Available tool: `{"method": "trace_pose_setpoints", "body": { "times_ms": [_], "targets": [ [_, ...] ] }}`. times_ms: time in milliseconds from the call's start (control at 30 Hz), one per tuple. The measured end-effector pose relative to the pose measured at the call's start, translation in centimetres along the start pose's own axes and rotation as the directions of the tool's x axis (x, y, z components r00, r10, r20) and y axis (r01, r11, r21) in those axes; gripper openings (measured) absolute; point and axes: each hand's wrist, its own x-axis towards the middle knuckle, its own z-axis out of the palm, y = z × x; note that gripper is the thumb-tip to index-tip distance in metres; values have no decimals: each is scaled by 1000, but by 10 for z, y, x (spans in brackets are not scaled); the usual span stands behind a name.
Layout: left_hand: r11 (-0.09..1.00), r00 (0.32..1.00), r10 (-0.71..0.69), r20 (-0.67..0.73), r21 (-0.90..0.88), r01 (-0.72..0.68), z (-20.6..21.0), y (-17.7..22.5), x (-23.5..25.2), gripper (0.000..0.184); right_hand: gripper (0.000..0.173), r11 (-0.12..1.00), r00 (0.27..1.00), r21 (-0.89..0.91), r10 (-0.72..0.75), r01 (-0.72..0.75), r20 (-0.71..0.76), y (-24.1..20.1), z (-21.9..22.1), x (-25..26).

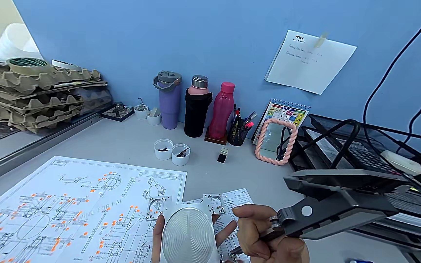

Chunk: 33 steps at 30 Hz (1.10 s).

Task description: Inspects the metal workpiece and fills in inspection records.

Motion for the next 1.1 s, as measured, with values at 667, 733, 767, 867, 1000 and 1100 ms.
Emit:
{"method": "trace_pose_setpoints", "body": {
  "times_ms": [667, 733, 767, 867, 1000, 1100],
  "targets": [
    [999, 1000, 9, 4, 52, -9, 10, 0, 0, 68, 68, 998, 998, -43, 37, -39, -52, -30, 6, 35],
    [998, 1000, -12, 25, 55, 10, 10, -1, 0, 64, 64, 998, 998, -57, 1, -5, -68, -39, 8, 54],
    [998, 999, -10, 38, 67, 7, 11, -1, -1, 61, 65, 997, 997, -75, -11, 5, -73, -42, 8, 62],
    [996, 989, -80, 128, 57, 74, 17, -3, -5, 65, 69, 992, 993, -124, -39, 24, -114, -40, 8, 77],
    [992, 993, -3, 115, 128, -12, 19, -6, -13, 60, 70, 985, 983, -159, -91, 65, -162, -20, 7, 80],
    [995, 996, -41, 84, 96, 32, 17, -5, -11, 61, 68, 980, 974, -174, -128, 96, -186, -6, 6, 76]
  ]
}}
